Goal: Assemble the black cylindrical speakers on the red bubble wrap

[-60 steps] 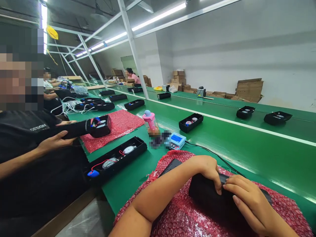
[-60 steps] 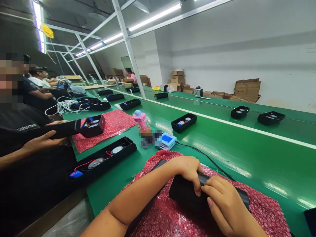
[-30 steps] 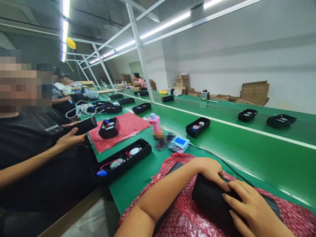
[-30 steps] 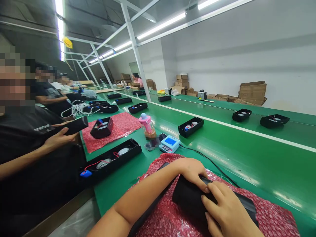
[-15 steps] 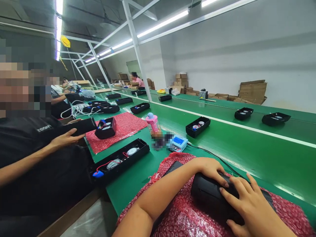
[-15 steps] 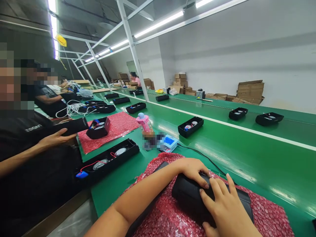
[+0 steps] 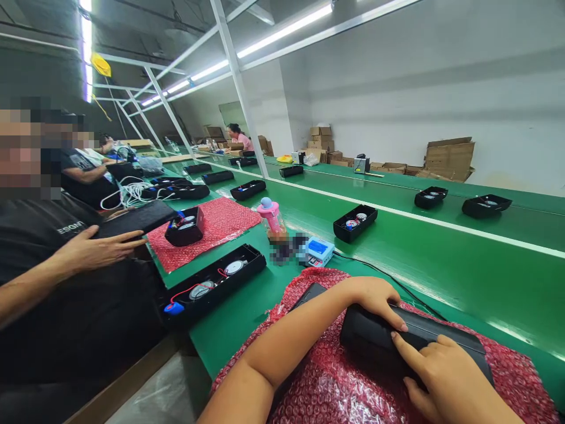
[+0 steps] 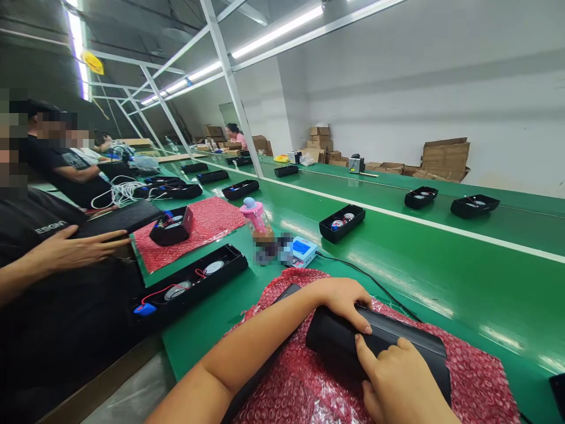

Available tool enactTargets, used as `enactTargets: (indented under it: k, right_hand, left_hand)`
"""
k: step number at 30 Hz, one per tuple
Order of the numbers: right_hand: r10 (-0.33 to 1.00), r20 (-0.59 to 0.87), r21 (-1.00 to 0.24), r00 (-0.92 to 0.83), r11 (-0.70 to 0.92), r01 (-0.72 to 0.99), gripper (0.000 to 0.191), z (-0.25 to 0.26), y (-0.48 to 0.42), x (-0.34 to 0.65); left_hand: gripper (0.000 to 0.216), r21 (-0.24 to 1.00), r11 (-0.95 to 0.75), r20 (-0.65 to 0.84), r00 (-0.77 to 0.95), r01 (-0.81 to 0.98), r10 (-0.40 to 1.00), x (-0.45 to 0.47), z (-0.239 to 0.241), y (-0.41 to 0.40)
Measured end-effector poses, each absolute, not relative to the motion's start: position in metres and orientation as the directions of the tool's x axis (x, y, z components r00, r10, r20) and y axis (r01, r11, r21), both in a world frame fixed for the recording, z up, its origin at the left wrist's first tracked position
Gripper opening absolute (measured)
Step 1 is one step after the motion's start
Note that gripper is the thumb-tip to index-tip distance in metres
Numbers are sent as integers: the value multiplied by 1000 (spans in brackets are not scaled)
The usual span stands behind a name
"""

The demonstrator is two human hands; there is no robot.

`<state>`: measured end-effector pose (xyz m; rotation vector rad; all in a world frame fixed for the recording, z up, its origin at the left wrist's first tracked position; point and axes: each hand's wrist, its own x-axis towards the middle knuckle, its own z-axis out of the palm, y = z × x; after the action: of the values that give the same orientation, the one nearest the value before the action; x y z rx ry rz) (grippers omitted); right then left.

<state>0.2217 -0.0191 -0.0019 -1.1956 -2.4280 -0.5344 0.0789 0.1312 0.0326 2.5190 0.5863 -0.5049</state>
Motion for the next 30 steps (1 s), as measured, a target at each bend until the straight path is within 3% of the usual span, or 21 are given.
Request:
enactTargets:
  k: [30]
  right_hand:
    - [646,497,217,-580,554,804,47,0,-19,220]
  left_hand:
    - [58,482,-732,-393,865,482,312,79,22,130]
